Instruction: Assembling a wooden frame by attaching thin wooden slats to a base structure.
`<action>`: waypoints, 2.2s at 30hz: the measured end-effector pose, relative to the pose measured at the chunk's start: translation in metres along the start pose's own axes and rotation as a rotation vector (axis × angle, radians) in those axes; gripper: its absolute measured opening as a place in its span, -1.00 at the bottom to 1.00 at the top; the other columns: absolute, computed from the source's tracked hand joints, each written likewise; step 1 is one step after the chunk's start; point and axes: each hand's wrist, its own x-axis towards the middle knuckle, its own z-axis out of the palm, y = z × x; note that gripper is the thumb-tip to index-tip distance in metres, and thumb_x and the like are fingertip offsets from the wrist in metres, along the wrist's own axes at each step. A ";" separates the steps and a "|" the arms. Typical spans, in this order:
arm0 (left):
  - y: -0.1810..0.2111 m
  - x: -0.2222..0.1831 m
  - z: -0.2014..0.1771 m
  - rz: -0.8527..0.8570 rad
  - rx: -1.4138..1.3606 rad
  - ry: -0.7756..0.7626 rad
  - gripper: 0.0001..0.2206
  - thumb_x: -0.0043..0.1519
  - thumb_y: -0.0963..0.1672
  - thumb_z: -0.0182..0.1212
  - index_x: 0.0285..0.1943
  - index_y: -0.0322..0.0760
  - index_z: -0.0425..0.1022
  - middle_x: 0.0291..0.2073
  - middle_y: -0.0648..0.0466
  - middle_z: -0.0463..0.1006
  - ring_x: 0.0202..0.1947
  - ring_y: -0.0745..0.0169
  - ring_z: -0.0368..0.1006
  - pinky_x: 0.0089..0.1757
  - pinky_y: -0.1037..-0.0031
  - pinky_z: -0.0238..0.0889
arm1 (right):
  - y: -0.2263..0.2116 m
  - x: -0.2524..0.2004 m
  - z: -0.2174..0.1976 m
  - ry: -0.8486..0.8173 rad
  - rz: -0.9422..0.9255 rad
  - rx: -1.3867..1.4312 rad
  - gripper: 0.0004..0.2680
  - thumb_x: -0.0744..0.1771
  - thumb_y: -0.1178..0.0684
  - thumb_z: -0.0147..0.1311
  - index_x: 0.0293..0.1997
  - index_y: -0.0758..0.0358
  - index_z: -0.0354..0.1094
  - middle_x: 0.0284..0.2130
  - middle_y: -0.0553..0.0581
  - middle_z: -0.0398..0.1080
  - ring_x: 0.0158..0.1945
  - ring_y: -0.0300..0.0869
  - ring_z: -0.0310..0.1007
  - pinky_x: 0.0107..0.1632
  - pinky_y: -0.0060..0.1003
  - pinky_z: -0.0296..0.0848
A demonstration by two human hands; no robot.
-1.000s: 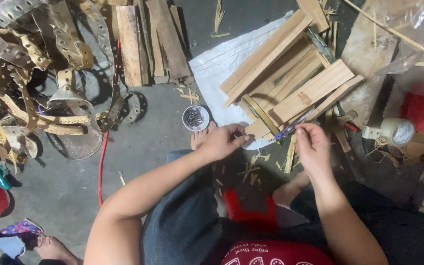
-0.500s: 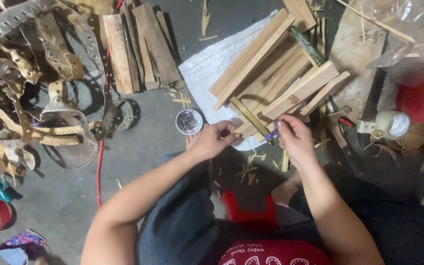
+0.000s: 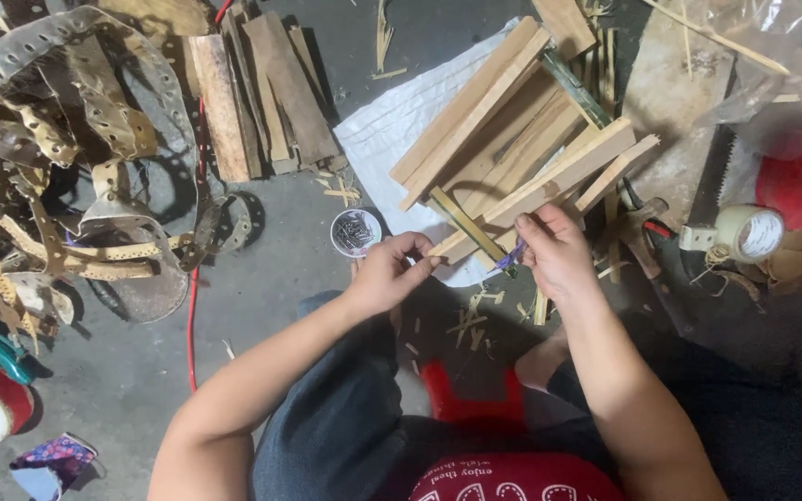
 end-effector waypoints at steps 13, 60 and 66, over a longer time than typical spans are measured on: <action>0.005 0.027 -0.018 0.634 0.607 0.120 -0.48 0.22 0.01 0.29 0.36 -0.15 0.33 0.13 -0.17 0.40 0.08 -0.16 0.42 -0.01 0.16 0.39 | -0.001 0.004 0.019 -0.041 -0.201 -0.047 -0.93 0.40 0.14 0.13 -0.14 0.24 0.32 -0.54 -0.06 0.25 -0.53 -0.40 0.27 -0.47 -0.56 0.24; -0.032 0.047 -0.043 1.273 0.677 0.308 -0.85 0.38 -0.15 0.12 -0.22 -0.24 0.58 -0.34 -0.04 0.54 -0.43 0.04 0.49 -0.45 0.35 0.28 | -0.004 0.012 0.069 0.154 -0.202 0.252 -0.92 0.48 -0.05 -0.14 -0.02 0.03 0.17 -0.45 -0.04 0.03 -0.58 -0.29 0.15 -0.48 -0.52 0.10; -0.023 0.058 -0.041 1.204 0.701 0.339 -0.92 0.26 -0.19 0.31 -0.26 -0.27 0.49 -0.38 -0.04 0.53 -0.48 -0.03 0.49 -0.49 0.27 0.31 | -0.013 0.010 0.045 0.020 -0.119 0.289 -0.86 0.44 -0.23 -0.10 -0.03 -0.13 0.23 -0.39 -0.08 0.13 -0.50 -0.34 0.15 -0.41 -0.54 0.14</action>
